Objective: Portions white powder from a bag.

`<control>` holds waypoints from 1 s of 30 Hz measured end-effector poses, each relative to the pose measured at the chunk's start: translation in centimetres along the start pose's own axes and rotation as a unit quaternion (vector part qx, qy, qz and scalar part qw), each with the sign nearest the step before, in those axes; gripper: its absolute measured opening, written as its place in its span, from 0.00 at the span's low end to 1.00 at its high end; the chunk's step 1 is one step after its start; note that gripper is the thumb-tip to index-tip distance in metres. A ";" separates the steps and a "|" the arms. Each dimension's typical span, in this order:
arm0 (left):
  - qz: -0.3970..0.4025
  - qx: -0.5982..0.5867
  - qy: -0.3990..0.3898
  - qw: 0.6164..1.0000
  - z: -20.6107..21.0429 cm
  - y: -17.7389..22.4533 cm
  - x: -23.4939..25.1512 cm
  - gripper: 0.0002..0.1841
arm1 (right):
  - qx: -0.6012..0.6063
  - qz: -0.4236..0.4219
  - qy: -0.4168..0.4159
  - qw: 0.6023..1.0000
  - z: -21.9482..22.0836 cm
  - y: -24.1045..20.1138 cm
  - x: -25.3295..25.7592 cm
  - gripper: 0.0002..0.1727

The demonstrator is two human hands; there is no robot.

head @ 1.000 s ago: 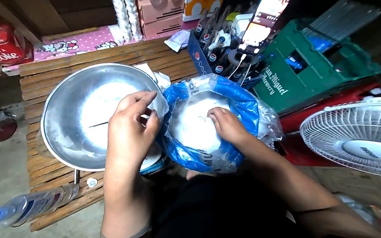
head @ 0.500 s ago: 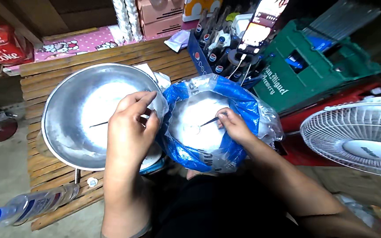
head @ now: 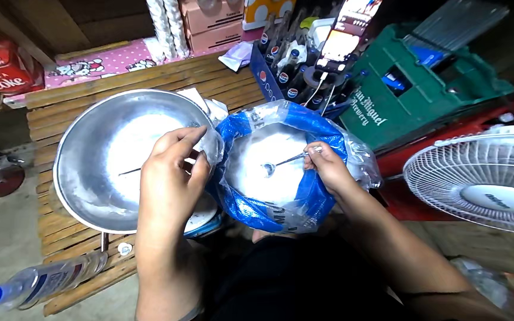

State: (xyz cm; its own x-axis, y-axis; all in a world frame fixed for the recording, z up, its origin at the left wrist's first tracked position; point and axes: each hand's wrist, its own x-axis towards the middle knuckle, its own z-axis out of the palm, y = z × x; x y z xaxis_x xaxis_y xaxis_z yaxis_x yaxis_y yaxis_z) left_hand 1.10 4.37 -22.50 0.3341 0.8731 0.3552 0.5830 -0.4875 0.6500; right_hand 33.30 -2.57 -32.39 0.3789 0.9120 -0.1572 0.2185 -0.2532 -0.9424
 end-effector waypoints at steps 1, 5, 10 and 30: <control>0.002 0.003 0.001 1.000 0.0 0.0 0.0 0.19 | 0.005 -0.005 0.001 1.000 -0.1 0.0 -0.1 0.13; 0.009 0.008 -0.006 1.000 -0.2 0.0 -0.2 0.19 | 0.025 -0.034 0.002 0.999 -0.4 -0.4 -0.1 0.11; 0.006 0.008 -0.007 1.000 -0.3 -0.2 -0.2 0.19 | 0.037 -0.040 -0.007 0.999 -0.5 -0.5 -0.6 0.11; 0.147 0.055 -0.208 0.965 9.8 2.3 0.6 0.04 | 0.107 -0.115 -0.066 0.985 -4.5 -0.8 -2.8 0.09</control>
State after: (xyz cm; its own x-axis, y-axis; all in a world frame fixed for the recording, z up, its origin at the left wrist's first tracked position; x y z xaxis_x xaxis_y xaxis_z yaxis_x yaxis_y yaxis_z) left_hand 9.90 3.73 -27.39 0.7529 0.6278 0.1975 0.4847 -0.7320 0.4788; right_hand 36.07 -6.35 -29.85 0.2173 0.9751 0.0435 0.0856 0.0254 -0.9960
